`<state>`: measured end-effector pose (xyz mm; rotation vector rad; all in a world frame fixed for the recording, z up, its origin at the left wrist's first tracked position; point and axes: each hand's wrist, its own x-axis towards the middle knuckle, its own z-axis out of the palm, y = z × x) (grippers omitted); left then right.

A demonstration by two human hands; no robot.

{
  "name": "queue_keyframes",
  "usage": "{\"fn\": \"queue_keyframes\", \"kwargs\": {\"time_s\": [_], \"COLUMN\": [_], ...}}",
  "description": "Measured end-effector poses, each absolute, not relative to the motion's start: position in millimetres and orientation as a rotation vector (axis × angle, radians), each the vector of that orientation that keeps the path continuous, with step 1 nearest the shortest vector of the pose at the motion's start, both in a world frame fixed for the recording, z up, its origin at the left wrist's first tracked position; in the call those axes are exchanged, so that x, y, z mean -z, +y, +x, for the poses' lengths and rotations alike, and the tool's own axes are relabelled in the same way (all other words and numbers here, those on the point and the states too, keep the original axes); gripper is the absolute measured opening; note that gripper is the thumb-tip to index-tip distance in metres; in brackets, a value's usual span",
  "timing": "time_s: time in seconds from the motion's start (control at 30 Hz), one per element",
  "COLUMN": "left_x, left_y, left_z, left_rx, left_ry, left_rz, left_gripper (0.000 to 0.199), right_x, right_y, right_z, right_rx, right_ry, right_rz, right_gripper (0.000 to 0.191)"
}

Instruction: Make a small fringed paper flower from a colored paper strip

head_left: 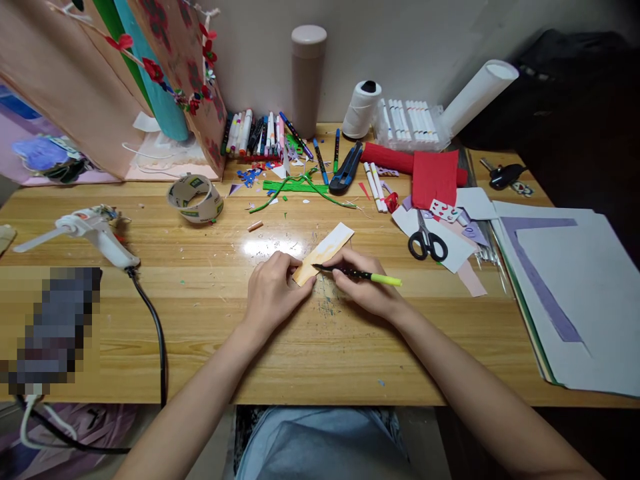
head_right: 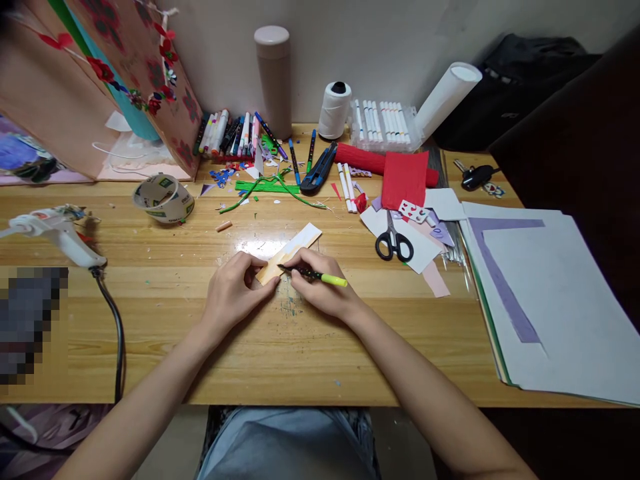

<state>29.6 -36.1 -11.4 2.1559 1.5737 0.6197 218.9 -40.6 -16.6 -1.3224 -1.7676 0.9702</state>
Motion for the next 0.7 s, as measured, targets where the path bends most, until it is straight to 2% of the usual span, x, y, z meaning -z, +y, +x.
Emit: {"fn": "queue_keyframes", "kwargs": {"time_s": [0.2, 0.37, 0.53, 0.7], "left_x": [12, 13, 13, 13], "left_y": [-36, -37, -36, -36], "left_z": [29, 29, 28, 28], "left_rx": [-0.613, -0.627, -0.613, -0.621], "left_ry": [1.567, 1.590, 1.583, 1.584], "left_rz": [2.142, 2.125, 2.114, 2.120], "left_gripper": [0.019, 0.019, 0.019, 0.018], "right_x": [15, 18, 14, 14], "right_y": [-39, -38, -33, -34], "right_z": [221, 220, 228, 229], "right_rx": [-0.812, -0.953, -0.722, -0.916], "right_ry": [-1.707, -1.789, -1.659, -1.530], "right_rz": [-1.433, -1.315, -1.372, -1.369], "right_gripper": [0.014, 0.019, 0.023, 0.019]}}
